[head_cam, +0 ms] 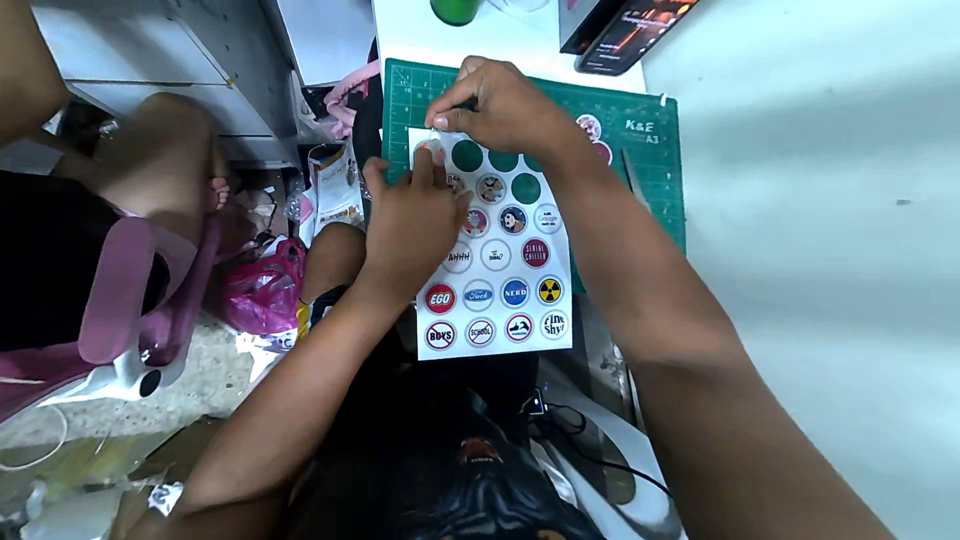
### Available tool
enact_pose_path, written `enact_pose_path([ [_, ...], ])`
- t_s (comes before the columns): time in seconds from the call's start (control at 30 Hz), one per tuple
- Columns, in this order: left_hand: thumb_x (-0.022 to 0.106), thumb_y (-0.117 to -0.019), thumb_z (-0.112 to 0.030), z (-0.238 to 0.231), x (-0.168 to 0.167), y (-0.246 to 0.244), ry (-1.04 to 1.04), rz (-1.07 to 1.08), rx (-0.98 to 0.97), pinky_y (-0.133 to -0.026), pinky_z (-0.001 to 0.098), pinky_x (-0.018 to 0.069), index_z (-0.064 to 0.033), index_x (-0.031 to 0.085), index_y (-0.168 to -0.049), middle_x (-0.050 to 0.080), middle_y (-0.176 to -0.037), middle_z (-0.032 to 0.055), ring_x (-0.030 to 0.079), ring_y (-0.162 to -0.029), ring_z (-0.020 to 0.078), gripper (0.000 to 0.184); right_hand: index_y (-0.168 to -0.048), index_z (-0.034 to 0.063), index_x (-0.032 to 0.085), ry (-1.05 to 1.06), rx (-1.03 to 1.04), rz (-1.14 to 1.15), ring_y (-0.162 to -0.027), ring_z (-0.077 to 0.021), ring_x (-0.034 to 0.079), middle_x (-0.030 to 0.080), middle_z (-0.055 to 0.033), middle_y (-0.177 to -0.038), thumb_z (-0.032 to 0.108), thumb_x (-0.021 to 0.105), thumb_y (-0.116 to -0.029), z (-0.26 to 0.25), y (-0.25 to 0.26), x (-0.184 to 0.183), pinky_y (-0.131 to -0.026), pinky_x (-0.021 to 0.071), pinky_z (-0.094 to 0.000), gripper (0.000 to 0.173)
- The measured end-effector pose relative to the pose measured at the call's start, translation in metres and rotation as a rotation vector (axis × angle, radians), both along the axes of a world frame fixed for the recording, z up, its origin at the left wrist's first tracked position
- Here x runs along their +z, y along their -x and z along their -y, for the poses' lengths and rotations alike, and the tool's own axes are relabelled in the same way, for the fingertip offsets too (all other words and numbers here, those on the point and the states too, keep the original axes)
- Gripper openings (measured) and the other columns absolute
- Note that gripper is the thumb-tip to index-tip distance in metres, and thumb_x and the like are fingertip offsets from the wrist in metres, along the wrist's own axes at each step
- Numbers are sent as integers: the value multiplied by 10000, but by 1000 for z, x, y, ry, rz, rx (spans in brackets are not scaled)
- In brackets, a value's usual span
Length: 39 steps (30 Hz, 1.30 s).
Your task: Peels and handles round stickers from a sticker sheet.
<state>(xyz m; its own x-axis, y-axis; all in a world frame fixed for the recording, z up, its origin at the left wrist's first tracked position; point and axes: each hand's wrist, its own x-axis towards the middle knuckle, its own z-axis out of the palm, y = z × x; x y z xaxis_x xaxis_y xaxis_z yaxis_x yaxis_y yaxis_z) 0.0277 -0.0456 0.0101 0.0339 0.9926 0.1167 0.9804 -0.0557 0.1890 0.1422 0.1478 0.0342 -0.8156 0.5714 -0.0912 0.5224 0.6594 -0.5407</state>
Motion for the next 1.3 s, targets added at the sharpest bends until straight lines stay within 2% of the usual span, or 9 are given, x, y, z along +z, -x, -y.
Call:
enact_pose_path([
  [0.2, 574, -1005, -475, -21, -2, 34, -102, 262, 160, -1027, 631, 327, -215, 799, -850, 740, -856, -2, 684, -816, 194, 377, -1100, 286, 801, 15, 6, 6, -1008, -155, 619, 629, -42, -1070, 350, 643, -1011, 2, 2, 1, -886, 533, -397, 192],
  [0.27, 669, -954, -497, -26, 2, 37, -72, 313, 203, -1018, 609, 328, -263, 824, -871, 754, -878, -25, 681, -848, 168, 292, -1099, 286, 800, 8, 2, 2, -1003, -154, 623, 629, -37, -1067, 356, 640, -1011, 2, 2, 1, -882, 537, -401, 195],
  [0.4, 749, -895, -473, -36, 6, 33, -58, 362, 268, -986, 605, 353, -196, 776, -784, 742, -809, -2, 675, -809, 192, 300, -1100, 288, 801, -4, 14, 6, -1003, -158, 619, 636, -36, -1051, 367, 628, -1017, 3, 1, 2, -886, 530, -407, 207],
  [0.57, 802, -854, -486, -43, 8, 35, -41, 421, 311, -986, 612, 369, -159, 759, -876, 730, -807, 7, 672, -809, 205, 331, -1100, 289, 802, 11, 10, 10, -1028, -158, 626, 646, -42, -1082, 364, 632, -1017, 2, 1, 2, -912, 533, -418, 203],
  [0.67, 828, -835, -447, -43, 5, 38, -75, 408, 275, -984, 632, 369, -161, 719, -1010, 723, -971, 26, 655, -981, 261, 353, -1116, 281, 798, 25, 1, 17, -1043, -160, 628, 641, -48, -1105, 357, 639, -1016, 3, 2, 3, -928, 536, -418, 202],
  [0.73, 791, -857, -492, -43, -1, 41, -103, 358, 228, -973, 601, 362, -210, 767, -989, 712, -1072, 15, 607, -1081, 278, 312, -1119, 282, 796, 16, 3, 16, -1037, -157, 630, 642, -47, -1099, 364, 635, -1018, 3, 0, 2, -930, 535, -412, 207],
  [0.83, 755, -875, -557, -41, -6, 52, -128, 324, 165, -972, 571, 353, -273, 821, -999, 721, -1060, -25, 591, -1071, 258, 317, -1118, 285, 796, 12, 6, 16, -1058, -168, 630, 646, -53, -1111, 372, 629, -1020, 3, 1, 2, -947, 529, -421, 212],
  [1.1, 716, -837, -680, -51, 9, 63, 2, 187, 126, -1009, 609, 328, -280, 815, -877, 759, -1021, -39, 594, -1157, 286, 414, -1103, 290, 789, 21, -45, 28, -1083, -155, 624, 649, -33, -1132, 369, 627, -1017, 8, 1, 0, -957, 520, -411, 199],
  [1.3, 671, -858, -710, -47, 3, 61, -19, 173, 148, -959, 584, 364, -265, 823, -930, 754, -976, 4, 602, -1079, 307, 476, -1134, 294, 782, 13, -129, 52, -1032, -158, 644, 675, -31, -1113, 378, 595, -1032, 19, -2, 4, -923, 522, -431, 229],
])
